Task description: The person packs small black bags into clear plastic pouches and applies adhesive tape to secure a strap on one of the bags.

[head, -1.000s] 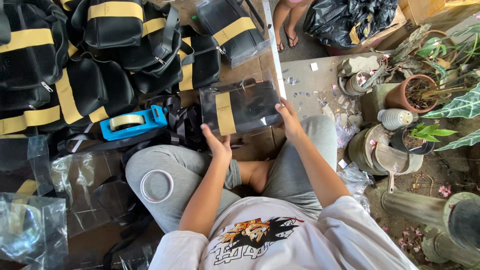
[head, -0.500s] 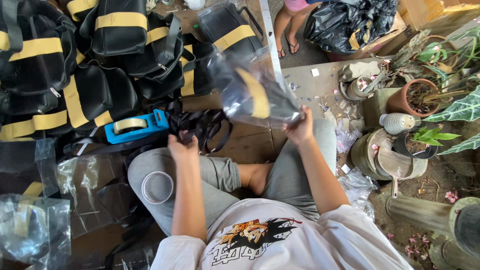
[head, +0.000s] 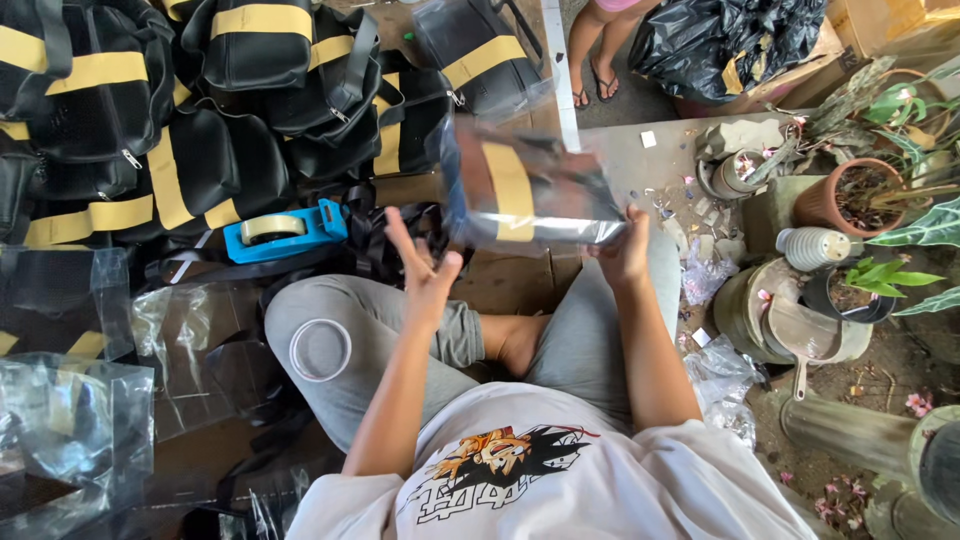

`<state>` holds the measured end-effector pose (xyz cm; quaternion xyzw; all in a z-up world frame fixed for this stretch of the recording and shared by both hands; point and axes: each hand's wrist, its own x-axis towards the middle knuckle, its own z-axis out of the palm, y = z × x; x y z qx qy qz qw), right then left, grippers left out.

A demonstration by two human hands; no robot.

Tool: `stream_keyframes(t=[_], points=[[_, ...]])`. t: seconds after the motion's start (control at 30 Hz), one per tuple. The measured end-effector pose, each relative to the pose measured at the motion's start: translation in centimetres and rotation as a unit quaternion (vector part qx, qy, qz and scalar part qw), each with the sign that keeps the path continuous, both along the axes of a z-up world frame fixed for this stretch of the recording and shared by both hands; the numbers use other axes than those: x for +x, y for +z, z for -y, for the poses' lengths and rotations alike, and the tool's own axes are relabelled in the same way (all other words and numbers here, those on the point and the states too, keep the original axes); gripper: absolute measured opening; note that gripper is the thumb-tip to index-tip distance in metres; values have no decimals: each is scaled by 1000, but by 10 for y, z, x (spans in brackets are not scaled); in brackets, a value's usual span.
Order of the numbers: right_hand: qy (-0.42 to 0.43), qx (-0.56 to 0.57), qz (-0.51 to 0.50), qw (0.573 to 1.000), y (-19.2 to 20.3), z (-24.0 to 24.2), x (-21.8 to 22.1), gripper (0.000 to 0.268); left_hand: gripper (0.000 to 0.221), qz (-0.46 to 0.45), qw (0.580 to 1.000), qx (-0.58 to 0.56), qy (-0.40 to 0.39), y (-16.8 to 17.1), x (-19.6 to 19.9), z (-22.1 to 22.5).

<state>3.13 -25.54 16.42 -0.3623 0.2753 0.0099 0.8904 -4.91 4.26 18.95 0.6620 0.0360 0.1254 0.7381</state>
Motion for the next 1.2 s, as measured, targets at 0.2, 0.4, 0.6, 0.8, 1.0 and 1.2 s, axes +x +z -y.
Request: stream_keyframes(t=[0.2,0.4,0.6,0.8,1.0,1.2], points=[[112,-168,22,979,-43,18,-28,62,86,-187,974,27,-126,5,7,-1],[174,-303,204,915,3,2,-36,69,103,-253,962,-63,-86,-50,26,-12],[82,-384,245,887,14,-17,-43,74,90,-175,984,-3,-36,-13,22,3],[138,-447,-7,884,-41,10,-32,59,94,-373,925,-71,-31,-2,14,9],[283,-569,-157,756,62,-2,-51,90,106,-398,893,-207,-24,-17,-13,5],[408,-598,-143,675,52,2,-48,106,102,-351,927,-52,-124,14,-20,1]])
